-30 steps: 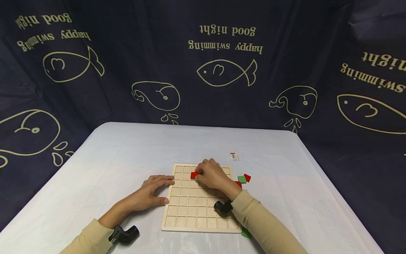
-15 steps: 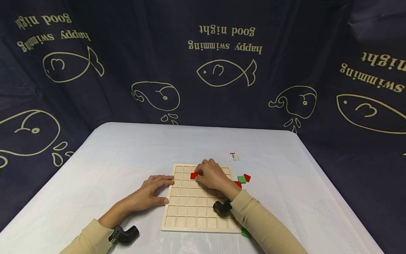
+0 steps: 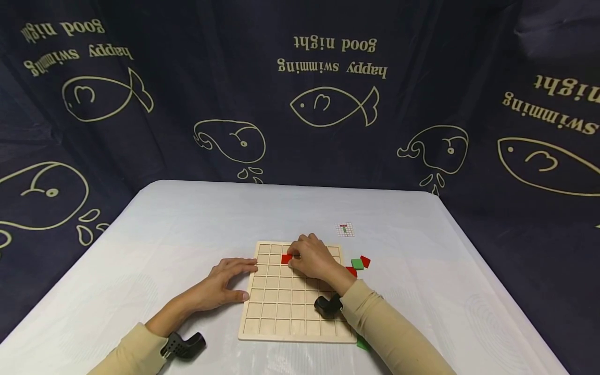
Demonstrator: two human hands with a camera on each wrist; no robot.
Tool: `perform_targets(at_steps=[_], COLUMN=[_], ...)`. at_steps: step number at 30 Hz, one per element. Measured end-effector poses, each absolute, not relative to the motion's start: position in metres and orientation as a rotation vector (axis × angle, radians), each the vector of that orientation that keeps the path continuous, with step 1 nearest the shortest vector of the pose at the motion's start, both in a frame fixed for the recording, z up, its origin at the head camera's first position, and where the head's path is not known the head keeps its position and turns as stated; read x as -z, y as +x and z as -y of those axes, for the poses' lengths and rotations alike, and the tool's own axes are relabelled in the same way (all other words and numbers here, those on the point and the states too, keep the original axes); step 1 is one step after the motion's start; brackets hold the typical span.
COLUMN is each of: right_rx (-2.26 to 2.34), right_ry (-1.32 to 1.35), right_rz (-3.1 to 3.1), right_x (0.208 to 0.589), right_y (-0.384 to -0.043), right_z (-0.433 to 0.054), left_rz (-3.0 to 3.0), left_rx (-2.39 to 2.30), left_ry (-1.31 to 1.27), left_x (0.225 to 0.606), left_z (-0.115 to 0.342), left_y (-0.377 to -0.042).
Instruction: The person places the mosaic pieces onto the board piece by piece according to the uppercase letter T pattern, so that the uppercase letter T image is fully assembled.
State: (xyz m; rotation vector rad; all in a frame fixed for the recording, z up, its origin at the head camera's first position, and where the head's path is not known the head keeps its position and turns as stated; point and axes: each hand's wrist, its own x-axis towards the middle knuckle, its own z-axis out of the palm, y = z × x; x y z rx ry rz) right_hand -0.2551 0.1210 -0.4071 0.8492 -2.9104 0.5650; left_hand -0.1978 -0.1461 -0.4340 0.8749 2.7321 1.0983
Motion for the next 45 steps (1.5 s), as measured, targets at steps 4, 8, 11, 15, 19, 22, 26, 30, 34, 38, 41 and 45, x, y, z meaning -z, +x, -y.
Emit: perform_targets(at_steps=[4, 8, 11, 15, 19, 22, 26, 30, 34, 38, 41, 45], right_rx=[-0.576, -0.614, -0.654, -0.687, -0.708, -0.72, -0.738, -0.757, -0.768, -0.775, -0.774, -0.778], right_ry=[0.846, 0.838, 0.826, 0.82, 0.819, 0.816, 0.805, 0.796, 0.793, 0.787, 0.769, 0.723], right_rz=[2.92, 2.924, 2.92, 2.911, 2.895, 2.883, 2.871, 2.85, 2.841, 2.828, 2.81, 2.797], right_x=[0.406, 0.404, 0.401, 0.396, 0.39, 0.386, 0.382, 0.381, 0.379, 0.377, 0.376, 0.374], right_y=[-0.254, -0.253, -0.252, -0.25, -0.246, -0.242, -0.238, -0.235, -0.233, -0.23, -0.229, -0.227], right_z=[-0.121, -0.124, -0.127, -0.133, -0.139, -0.144, -0.15, -0.156, -0.162, -0.169, -0.174, -0.181], left_rz=[-2.733, -2.732, -2.731, -2.729, -2.725, -2.726, -2.727, -2.72, -2.715, -2.719, -2.721, -2.723], left_rx=[-1.097, -1.099, -1.098, -1.099, -1.102, -1.102, -1.101, -1.108, -1.113, -1.112, -1.111, -1.108], left_ry=[0.877, 0.876, 0.878, 0.878, 0.872, 0.871, 0.876, 0.875, 0.872, 0.87, 0.867, 0.862], left_x=[0.434, 0.434, 0.434, 0.433, 0.432, 0.432, 0.433, 0.433, 0.433, 0.433, 0.433, 0.433], left_z=[0.146, 0.146, 0.146, 0.146, 0.146, 0.146, 0.146, 0.147, 0.147, 0.146, 0.146, 0.146], left_y=[-0.198, -0.197, -0.197, -0.197, -0.197, -0.197, -0.197, -0.197, -0.197, -0.197, -0.197, -0.197])
